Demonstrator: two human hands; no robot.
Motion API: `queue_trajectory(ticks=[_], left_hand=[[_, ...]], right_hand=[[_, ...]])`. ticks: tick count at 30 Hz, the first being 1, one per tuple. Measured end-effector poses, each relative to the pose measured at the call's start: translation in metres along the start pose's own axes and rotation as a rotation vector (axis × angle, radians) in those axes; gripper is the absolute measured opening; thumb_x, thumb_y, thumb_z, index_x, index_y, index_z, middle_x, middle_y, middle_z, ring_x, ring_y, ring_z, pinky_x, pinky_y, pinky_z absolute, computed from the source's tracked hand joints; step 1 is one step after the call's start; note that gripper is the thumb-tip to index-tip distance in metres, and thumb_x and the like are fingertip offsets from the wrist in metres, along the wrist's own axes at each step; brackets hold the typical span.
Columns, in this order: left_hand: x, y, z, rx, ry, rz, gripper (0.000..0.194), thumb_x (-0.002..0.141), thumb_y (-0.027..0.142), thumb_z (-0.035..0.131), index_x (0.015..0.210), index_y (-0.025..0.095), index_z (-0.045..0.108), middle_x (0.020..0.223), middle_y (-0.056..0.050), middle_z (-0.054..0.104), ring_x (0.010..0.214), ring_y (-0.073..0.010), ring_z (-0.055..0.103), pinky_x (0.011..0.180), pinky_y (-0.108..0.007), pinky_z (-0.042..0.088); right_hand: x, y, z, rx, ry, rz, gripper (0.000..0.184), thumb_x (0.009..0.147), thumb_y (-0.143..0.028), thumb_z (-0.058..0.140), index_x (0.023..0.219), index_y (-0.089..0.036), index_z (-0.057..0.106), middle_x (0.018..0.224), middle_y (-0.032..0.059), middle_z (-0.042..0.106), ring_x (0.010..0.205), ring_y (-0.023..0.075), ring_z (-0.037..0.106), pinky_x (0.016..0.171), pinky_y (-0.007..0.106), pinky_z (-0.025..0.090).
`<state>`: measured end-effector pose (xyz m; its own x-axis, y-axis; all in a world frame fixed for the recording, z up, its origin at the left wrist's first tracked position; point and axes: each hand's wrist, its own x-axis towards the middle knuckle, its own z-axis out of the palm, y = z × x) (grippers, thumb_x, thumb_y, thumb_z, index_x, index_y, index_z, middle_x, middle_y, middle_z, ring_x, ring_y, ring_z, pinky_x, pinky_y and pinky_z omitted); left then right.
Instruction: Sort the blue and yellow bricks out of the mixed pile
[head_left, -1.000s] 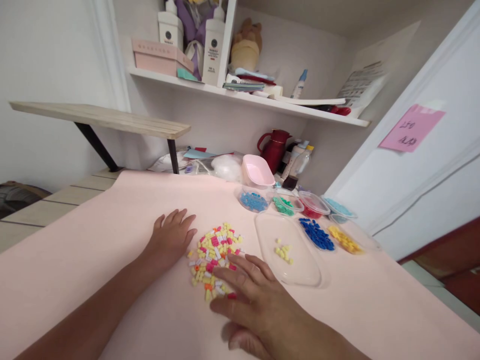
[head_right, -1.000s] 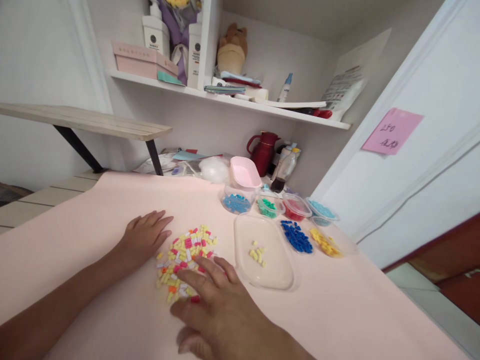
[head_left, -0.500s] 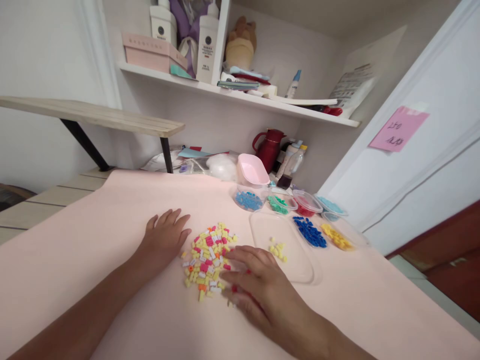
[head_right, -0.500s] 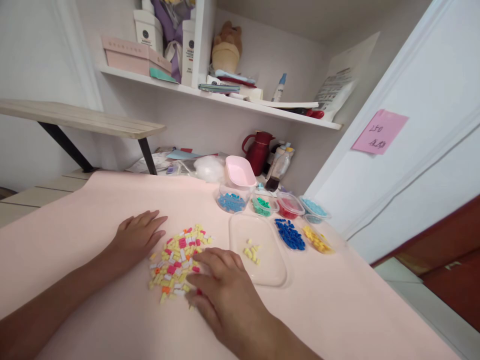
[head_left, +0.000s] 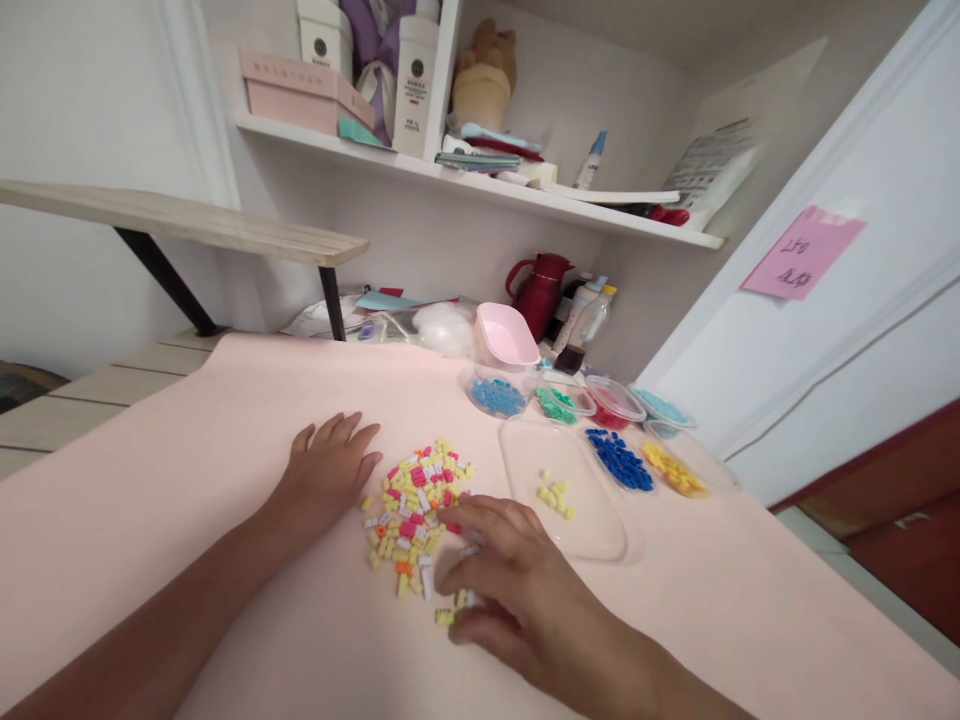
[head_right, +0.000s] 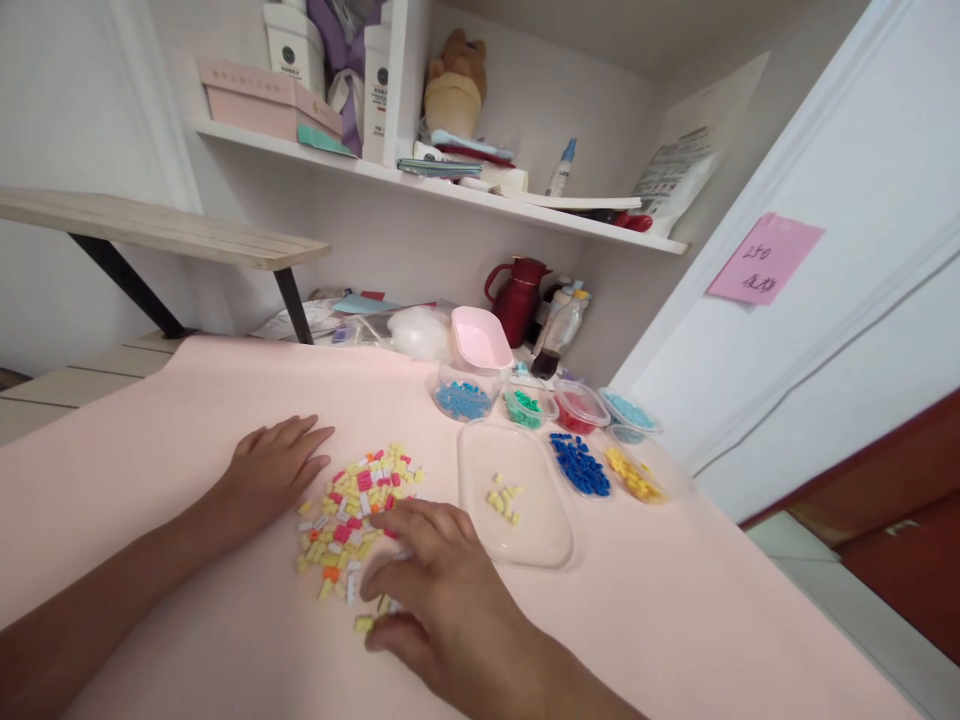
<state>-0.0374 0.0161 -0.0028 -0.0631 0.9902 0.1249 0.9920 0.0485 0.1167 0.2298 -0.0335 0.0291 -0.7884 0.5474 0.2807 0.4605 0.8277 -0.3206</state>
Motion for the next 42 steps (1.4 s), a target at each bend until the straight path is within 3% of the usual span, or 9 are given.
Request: queue_trajectory(ticks=[4, 9, 13, 18, 21, 24, 28, 35, 42], left_hand=[[-0.001, 0.000, -0.001, -0.004, 0.005, -0.001, 0.048, 0.096, 0.035, 0.032, 0.139, 0.024, 0.050, 0.154, -0.008, 0.040, 0.143, -0.0273, 0.032, 0.115, -0.052, 0.021], [0.000, -0.001, 0.001, 0.031, -0.003, -0.002, 0.049, 0.097, 0.036, 0.030, 0.140, 0.026, 0.049, 0.154, -0.007, 0.040, 0.143, -0.0262, 0.032, 0.115, -0.051, 0.022], [0.001, -0.003, 0.003, 0.043, 0.005, 0.005, 0.049, 0.097, 0.037, 0.029, 0.140, 0.025, 0.050, 0.154, -0.008, 0.041, 0.143, -0.0269, 0.033, 0.114, -0.052, 0.023], [0.003, -0.004, 0.004, 0.041, -0.004, 0.009, 0.050, 0.097, 0.038, 0.028, 0.140, 0.026, 0.050, 0.154, -0.008, 0.041, 0.143, -0.0269, 0.032, 0.114, -0.052, 0.022], [0.004, -0.005, 0.005, 0.040, -0.003, 0.003, 0.050, 0.097, 0.038, 0.028, 0.140, 0.026, 0.049, 0.154, -0.007, 0.040, 0.143, -0.0263, 0.032, 0.115, -0.051, 0.021], [0.004, -0.005, 0.006, 0.028, 0.003, 0.007, 0.050, 0.096, 0.038, 0.030, 0.139, 0.026, 0.050, 0.154, -0.008, 0.041, 0.143, -0.0272, 0.032, 0.115, -0.051, 0.022], [0.004, -0.005, 0.006, 0.040, 0.009, -0.002, 0.050, 0.096, 0.037, 0.030, 0.140, 0.026, 0.050, 0.154, -0.007, 0.040, 0.144, -0.0266, 0.031, 0.114, -0.051, 0.022], [0.004, -0.002, 0.002, 0.041, -0.011, -0.016, 0.051, 0.096, 0.037, 0.029, 0.140, 0.026, 0.050, 0.155, -0.006, 0.039, 0.144, -0.0270, 0.031, 0.115, -0.051, 0.022], [0.003, -0.002, 0.000, 0.046, -0.027, -0.032, 0.051, 0.095, 0.037, 0.029, 0.141, 0.026, 0.049, 0.155, -0.005, 0.039, 0.144, -0.0255, 0.031, 0.116, -0.050, 0.021]], right_hand=[[0.002, -0.004, 0.001, -0.005, 0.005, -0.052, 0.015, 0.090, -0.039, 0.064, 0.099, -0.027, 0.069, 0.138, 0.0023, 0.054, 0.133, 0.0249, 0.040, 0.109, 0.043, 0.034], [0.001, -0.002, -0.009, -0.040, 0.111, -0.115, 0.012, 0.093, -0.028, 0.057, 0.091, -0.026, 0.069, 0.134, 0.0019, 0.058, 0.130, 0.0234, 0.043, 0.108, 0.042, 0.035], [-0.003, 0.019, -0.029, -0.151, 0.259, 0.039, 0.018, 0.092, -0.018, 0.052, 0.097, -0.027, 0.068, 0.134, 0.0054, 0.057, 0.129, 0.0259, 0.045, 0.101, 0.046, 0.039], [-0.010, 0.050, -0.039, -0.403, 0.208, 0.265, 0.017, 0.088, -0.012, 0.054, 0.085, -0.023, 0.068, 0.127, 0.0085, 0.062, 0.121, 0.0310, 0.051, 0.095, 0.052, 0.041], [-0.011, 0.052, -0.039, -0.497, 0.236, 0.332, 0.021, 0.085, -0.010, 0.056, 0.095, -0.023, 0.069, 0.130, 0.0105, 0.060, 0.119, 0.0333, 0.052, 0.095, 0.056, 0.040], [-0.009, 0.042, -0.039, -0.425, 0.261, 0.274, 0.026, 0.086, -0.012, 0.057, 0.106, -0.026, 0.068, 0.131, 0.0089, 0.059, 0.118, 0.0302, 0.052, 0.093, 0.051, 0.042], [-0.005, 0.032, -0.033, -0.331, 0.236, 0.220, 0.020, 0.088, -0.015, 0.058, 0.095, -0.028, 0.071, 0.122, 0.0040, 0.066, 0.119, 0.0271, 0.053, 0.094, 0.046, 0.043], [0.001, 0.031, -0.009, -0.408, 0.127, 0.258, 0.017, 0.089, -0.017, 0.060, 0.091, -0.025, 0.074, 0.133, 0.0041, 0.061, 0.129, 0.0315, 0.047, 0.103, 0.052, 0.037], [0.002, 0.031, -0.008, -0.277, 0.199, 0.202, 0.013, 0.085, -0.017, 0.065, 0.080, -0.026, 0.072, 0.123, -0.0010, 0.068, 0.121, 0.0260, 0.054, 0.100, 0.046, 0.040]])
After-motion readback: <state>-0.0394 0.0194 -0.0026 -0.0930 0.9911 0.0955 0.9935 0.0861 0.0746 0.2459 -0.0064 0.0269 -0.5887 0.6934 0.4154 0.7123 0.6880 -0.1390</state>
